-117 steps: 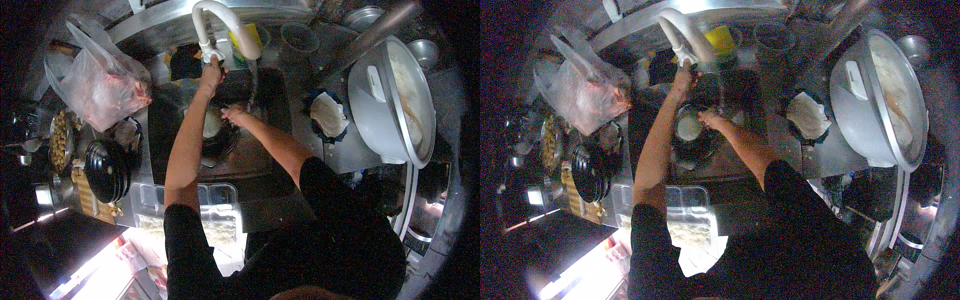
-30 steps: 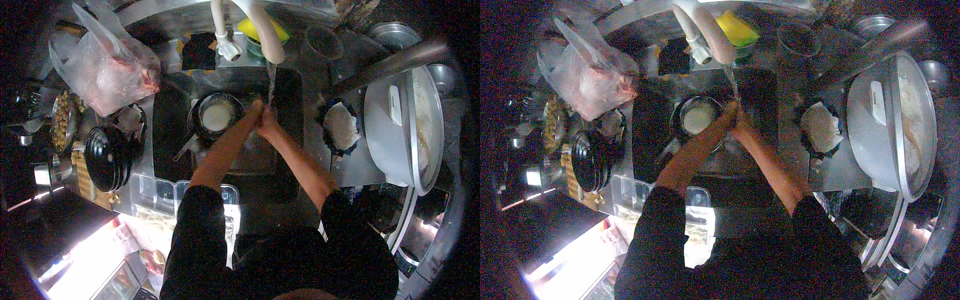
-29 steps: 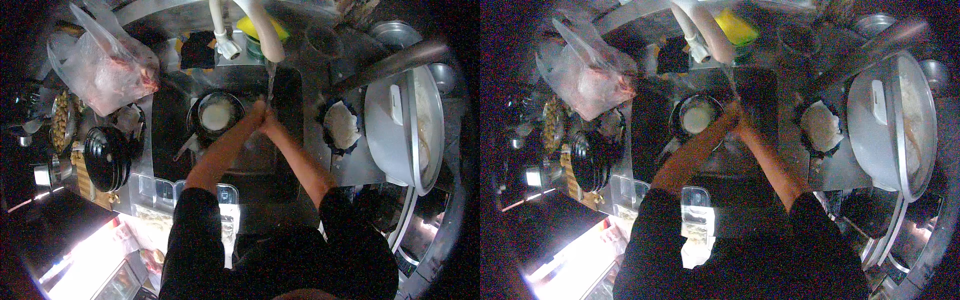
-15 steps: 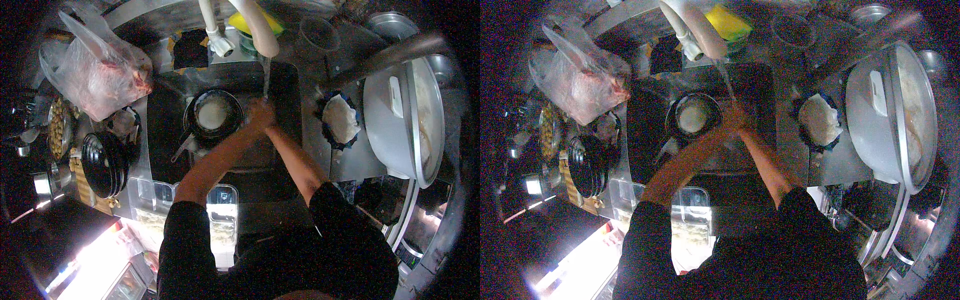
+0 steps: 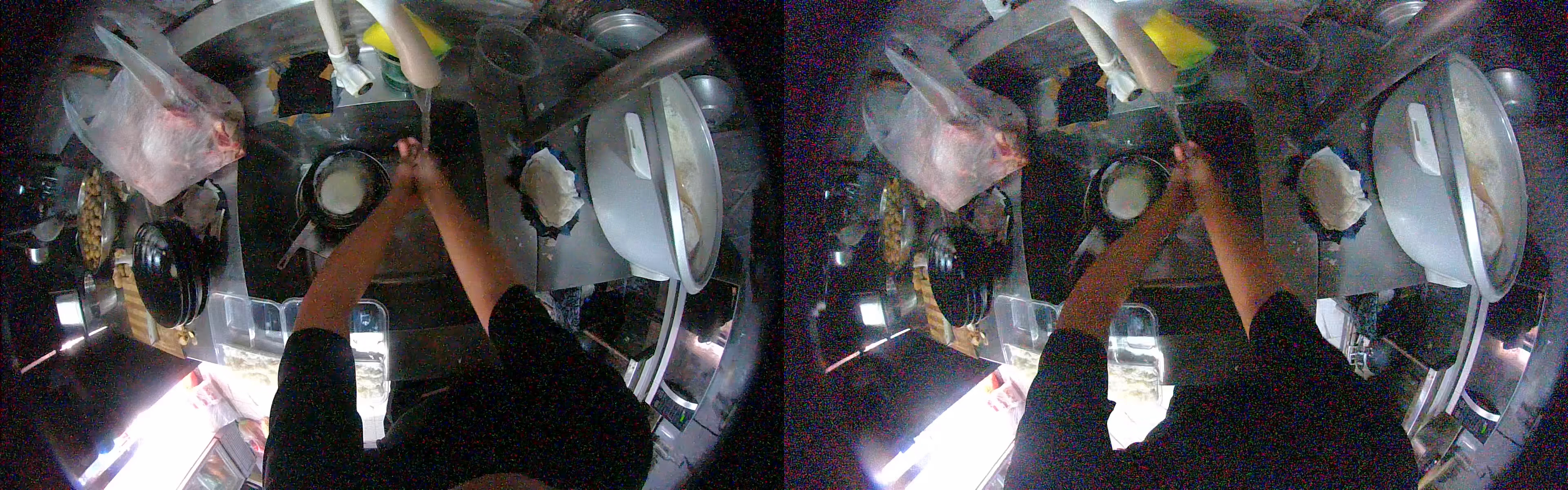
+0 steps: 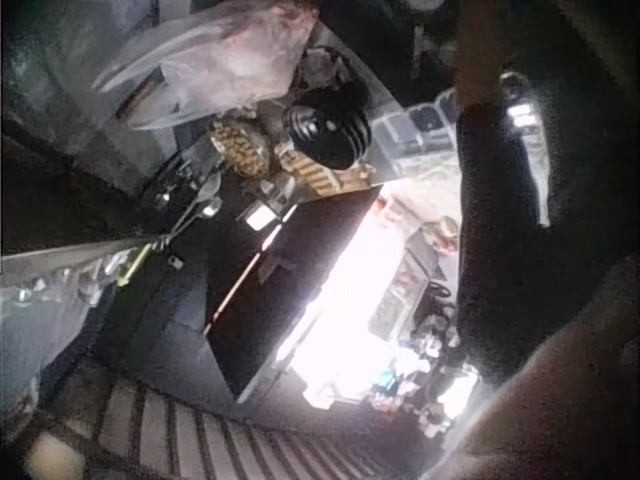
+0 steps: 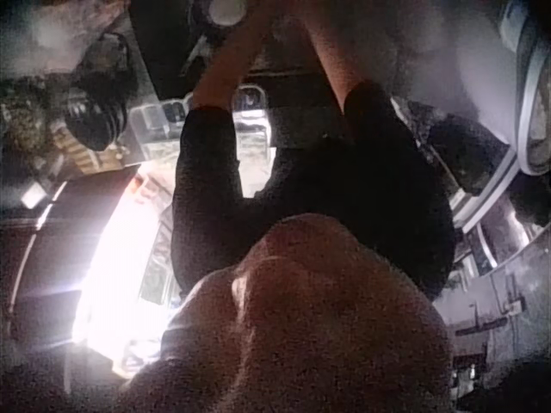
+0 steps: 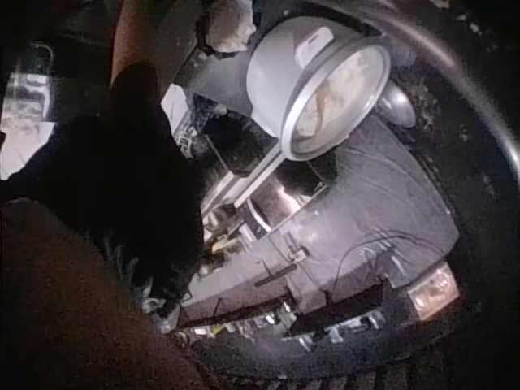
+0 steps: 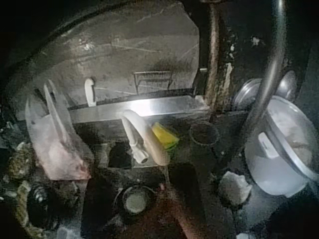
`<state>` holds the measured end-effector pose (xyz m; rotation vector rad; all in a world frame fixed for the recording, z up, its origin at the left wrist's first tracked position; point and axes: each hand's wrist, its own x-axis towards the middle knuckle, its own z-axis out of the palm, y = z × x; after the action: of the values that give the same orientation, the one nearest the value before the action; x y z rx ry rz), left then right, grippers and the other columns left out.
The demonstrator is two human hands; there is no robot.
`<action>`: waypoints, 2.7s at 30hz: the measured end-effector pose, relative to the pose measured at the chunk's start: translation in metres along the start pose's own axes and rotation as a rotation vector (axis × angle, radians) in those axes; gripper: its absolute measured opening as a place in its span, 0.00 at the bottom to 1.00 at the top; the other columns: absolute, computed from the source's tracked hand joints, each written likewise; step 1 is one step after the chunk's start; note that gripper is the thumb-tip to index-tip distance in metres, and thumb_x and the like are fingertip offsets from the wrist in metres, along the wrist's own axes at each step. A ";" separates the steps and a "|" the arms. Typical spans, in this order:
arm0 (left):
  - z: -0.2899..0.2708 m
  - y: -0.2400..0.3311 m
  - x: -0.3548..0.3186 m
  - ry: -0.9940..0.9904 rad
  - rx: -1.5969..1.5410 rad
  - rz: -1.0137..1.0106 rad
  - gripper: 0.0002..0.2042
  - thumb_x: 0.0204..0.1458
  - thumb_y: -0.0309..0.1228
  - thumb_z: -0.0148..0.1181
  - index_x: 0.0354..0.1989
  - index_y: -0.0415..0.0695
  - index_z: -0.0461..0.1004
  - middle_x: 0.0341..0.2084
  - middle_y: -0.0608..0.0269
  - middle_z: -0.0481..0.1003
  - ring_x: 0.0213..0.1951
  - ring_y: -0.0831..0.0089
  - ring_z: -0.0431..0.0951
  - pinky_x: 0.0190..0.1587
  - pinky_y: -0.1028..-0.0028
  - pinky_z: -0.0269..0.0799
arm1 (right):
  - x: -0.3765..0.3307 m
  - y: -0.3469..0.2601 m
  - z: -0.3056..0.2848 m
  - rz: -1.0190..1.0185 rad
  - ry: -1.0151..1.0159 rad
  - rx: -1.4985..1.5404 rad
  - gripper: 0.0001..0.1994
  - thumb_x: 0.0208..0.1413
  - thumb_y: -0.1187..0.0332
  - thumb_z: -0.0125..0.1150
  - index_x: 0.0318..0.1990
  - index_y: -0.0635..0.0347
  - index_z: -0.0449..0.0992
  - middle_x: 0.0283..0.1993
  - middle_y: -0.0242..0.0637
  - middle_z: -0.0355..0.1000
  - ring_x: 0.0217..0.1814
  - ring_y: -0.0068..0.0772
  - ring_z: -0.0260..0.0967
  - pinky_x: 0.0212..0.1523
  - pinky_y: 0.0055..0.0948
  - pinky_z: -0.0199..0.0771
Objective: The person assembles a meal in a plastic container by adding rice, fried items, and meat using tongs. They also wipe the countertop and handle a tortilla and french fries during the process.
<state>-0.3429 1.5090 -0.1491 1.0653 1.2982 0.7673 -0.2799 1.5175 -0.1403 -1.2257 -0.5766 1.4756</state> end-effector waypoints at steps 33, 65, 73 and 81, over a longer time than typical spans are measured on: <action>-0.042 0.076 -0.062 -0.407 -0.113 0.083 0.10 0.59 0.27 0.56 0.48 0.39 0.72 0.44 0.56 0.75 0.48 0.64 0.75 0.50 0.70 0.76 | 0.024 -0.161 0.128 -0.402 -0.451 -0.492 0.20 0.55 0.55 0.65 0.45 0.64 0.76 0.33 0.33 0.75 0.29 0.23 0.72 0.28 0.25 0.78; -0.094 0.085 -0.075 -0.735 1.358 0.322 0.19 0.51 0.48 0.60 0.37 0.43 0.80 0.37 0.47 0.79 0.45 0.51 0.78 0.46 0.59 0.74 | -0.285 -0.167 -0.128 -0.449 0.382 -1.688 0.25 0.58 0.57 0.55 0.64 0.43 0.63 0.71 0.38 0.53 0.72 0.48 0.49 0.64 0.55 0.50; -0.036 0.110 -0.079 -0.385 1.497 0.731 0.17 0.50 0.44 0.60 0.39 0.43 0.77 0.37 0.48 0.78 0.40 0.48 0.77 0.48 0.57 0.72 | -0.225 -0.185 -0.120 -0.719 0.310 -1.471 0.18 0.56 0.61 0.58 0.55 0.46 0.72 0.61 0.35 0.66 0.64 0.41 0.61 0.60 0.54 0.56; -0.040 0.273 -0.129 -0.656 0.407 -0.041 0.19 0.59 0.37 0.55 0.55 0.41 0.71 0.46 0.56 0.77 0.41 0.63 0.80 0.42 0.63 0.77 | -0.242 -0.281 -0.063 -0.856 -0.311 -0.576 0.13 0.58 0.63 0.51 0.49 0.51 0.76 0.47 0.36 0.74 0.43 0.44 0.73 0.46 0.39 0.75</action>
<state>-0.3701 1.4957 0.1545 1.4541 0.9106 0.0828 -0.1330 1.3640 0.1698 -0.9499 -1.5898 0.7674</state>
